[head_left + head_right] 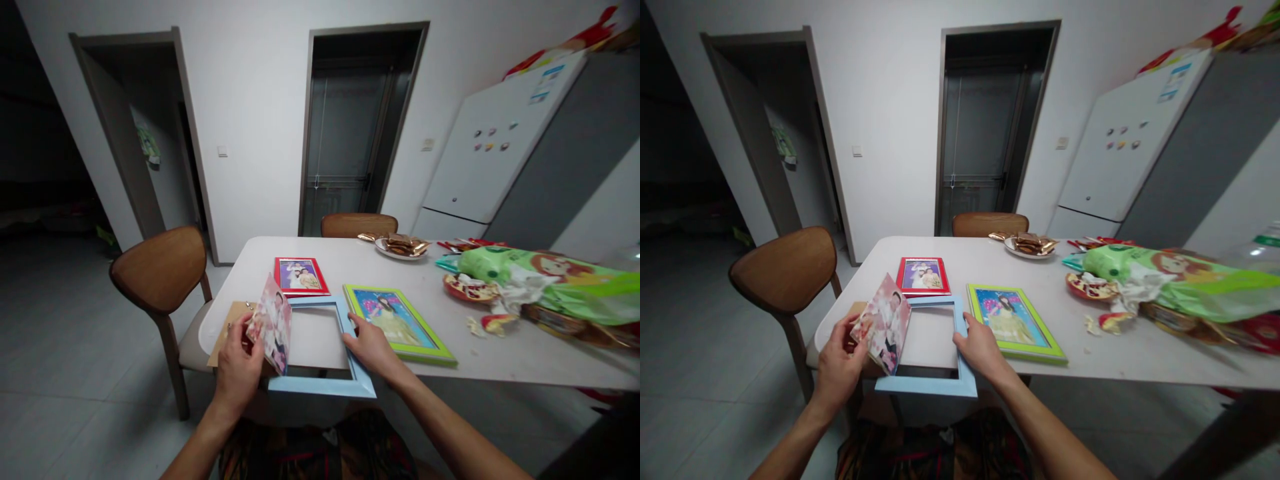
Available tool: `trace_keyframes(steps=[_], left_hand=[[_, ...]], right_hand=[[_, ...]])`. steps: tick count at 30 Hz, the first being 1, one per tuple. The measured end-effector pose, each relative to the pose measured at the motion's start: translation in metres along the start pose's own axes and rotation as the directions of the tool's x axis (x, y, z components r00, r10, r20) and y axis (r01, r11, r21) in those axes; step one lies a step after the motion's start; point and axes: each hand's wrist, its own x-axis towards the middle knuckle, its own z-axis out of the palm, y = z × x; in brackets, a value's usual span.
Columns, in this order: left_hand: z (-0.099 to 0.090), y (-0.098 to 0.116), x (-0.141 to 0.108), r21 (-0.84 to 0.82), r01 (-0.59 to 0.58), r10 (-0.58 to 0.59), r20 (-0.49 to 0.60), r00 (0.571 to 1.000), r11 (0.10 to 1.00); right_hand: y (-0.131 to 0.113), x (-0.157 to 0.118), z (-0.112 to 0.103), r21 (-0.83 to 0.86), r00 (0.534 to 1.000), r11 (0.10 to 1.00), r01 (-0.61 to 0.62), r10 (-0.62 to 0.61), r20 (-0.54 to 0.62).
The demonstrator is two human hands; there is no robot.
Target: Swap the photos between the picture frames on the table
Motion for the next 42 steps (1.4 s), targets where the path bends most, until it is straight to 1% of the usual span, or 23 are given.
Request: trace_keyframes(steps=[3, 5, 7, 11, 16, 20, 22, 23, 25, 27, 28, 30, 32, 33, 34, 36, 38, 39, 40, 41, 42], left_hand=[[-0.009, -0.025, -0.004, 0.031, 0.088, -0.088, 0.019, 0.996, 0.996], [-0.012, -0.037, -0.008, 0.083, 0.105, -0.109, 0.055, 0.992, 0.991], [-0.012, -0.045, -0.012, 0.151, 0.110, -0.125, 0.095, 0.988, 0.982], [-0.014, -0.052, -0.017, 0.259, 0.085, -0.129, 0.158, 0.979, 0.962], [-0.016, -0.056, -0.017, 0.355, 0.015, -0.098, 0.216, 0.971, 0.935], [-0.018, -0.052, -0.018, 0.469, -0.056, -0.053, 0.215, 0.975, 0.881], [-0.018, -0.048, -0.018, 0.512, -0.095, -0.017, 0.210, 0.978, 0.854], [-0.018, -0.046, -0.017, 0.521, -0.118, 0.007, 0.211, 0.978, 0.846], [-0.017, -0.042, -0.016, 0.510, -0.170, 0.057, 0.229, 0.972, 0.843], [-0.013, -0.039, -0.015, 0.466, -0.221, 0.098, 0.273, 0.957, 0.857], [-0.010, -0.037, -0.015, 0.434, -0.245, 0.114, 0.307, 0.945, 0.867], [-0.002, -0.034, -0.016, 0.366, -0.290, 0.138, 0.388, 0.911, 0.884], [0.007, -0.030, -0.019, 0.313, -0.320, 0.155, 0.454, 0.877, 0.894], [0.012, -0.028, -0.020, 0.296, -0.329, 0.164, 0.470, 0.868, 0.897], [0.016, -0.026, -0.021, 0.282, -0.334, 0.176, 0.467, 0.867, 0.899], [0.022, -0.023, -0.019, 0.242, -0.337, 0.215, 0.419, 0.882, 0.910], [0.024, -0.020, -0.013, 0.149, -0.332, 0.270, 0.332, 0.904, 0.931], [0.024, -0.017, -0.010, 0.084, -0.319, 0.285, 0.280, 0.917, 0.944], [0.023, -0.014, -0.007, 0.012, -0.294, 0.284, 0.222, 0.933, 0.956], [0.022, -0.009, -0.004, -0.061, -0.251, 0.258, 0.161, 0.953, 0.966], [0.022, -0.005, -0.002, -0.140, -0.191, 0.206, 0.100, 0.973, 0.972]], right_hand=[[0.001, -0.002, 0.005, -0.160, 0.997, 0.985, 0.072, -0.067, 0.036], [0.002, -0.003, 0.008, -0.234, 0.994, 0.967, 0.102, -0.089, 0.064], [0.002, -0.003, 0.011, -0.290, 0.992, 0.950, 0.114, -0.095, 0.081], [0.001, -0.002, 0.014, -0.362, 0.991, 0.925, 0.118, -0.087, 0.103], [-0.003, -0.004, 0.010, -0.393, 0.987, 0.909, 0.140, -0.098, 0.125], [-0.009, -0.007, 0.005, -0.380, 0.991, 0.915, 0.132, -0.122, 0.051], [-0.014, -0.007, 0.005, -0.296, 0.988, 0.943, 0.151, -0.153, 0.018], [-0.018, -0.007, 0.007, -0.226, 0.986, 0.960, 0.168, -0.168, 0.016], [-0.026, -0.005, 0.016, -0.030, 0.981, 0.981, 0.191, -0.190, 0.045], [-0.035, -0.003, 0.031, 0.207, 0.978, 0.965, 0.162, -0.185, 0.100], [-0.041, -0.002, 0.040, 0.324, 0.977, 0.939, 0.118, -0.168, 0.133], [-0.053, 0.001, 0.057, 0.522, 0.974, 0.853, -0.017, -0.104, 0.201], [-0.067, 0.004, 0.068, 0.674, 0.971, 0.727, -0.133, -0.042, 0.236], [-0.074, 0.004, 0.070, 0.738, 0.972, 0.657, -0.157, -0.029, 0.233], [-0.081, 0.004, 0.069, 0.795, 0.976, 0.586, -0.158, -0.028, 0.214], [-0.095, 0.002, 0.060, 0.884, 0.986, 0.456, -0.107, -0.064, 0.153], [-0.105, -0.001, 0.045, 0.938, 0.988, 0.345, -0.047, -0.121, 0.094], [-0.107, -0.003, 0.039, 0.952, 0.988, 0.306, -0.029, -0.136, 0.073], [-0.107, -0.005, 0.033, 0.958, 0.989, 0.287, -0.024, -0.134, 0.065], [-0.106, -0.007, 0.029, 0.956, 0.991, 0.290, -0.039, -0.112, 0.074], [-0.102, -0.008, 0.027, 0.949, 0.993, 0.306, -0.076, -0.068, 0.102]])
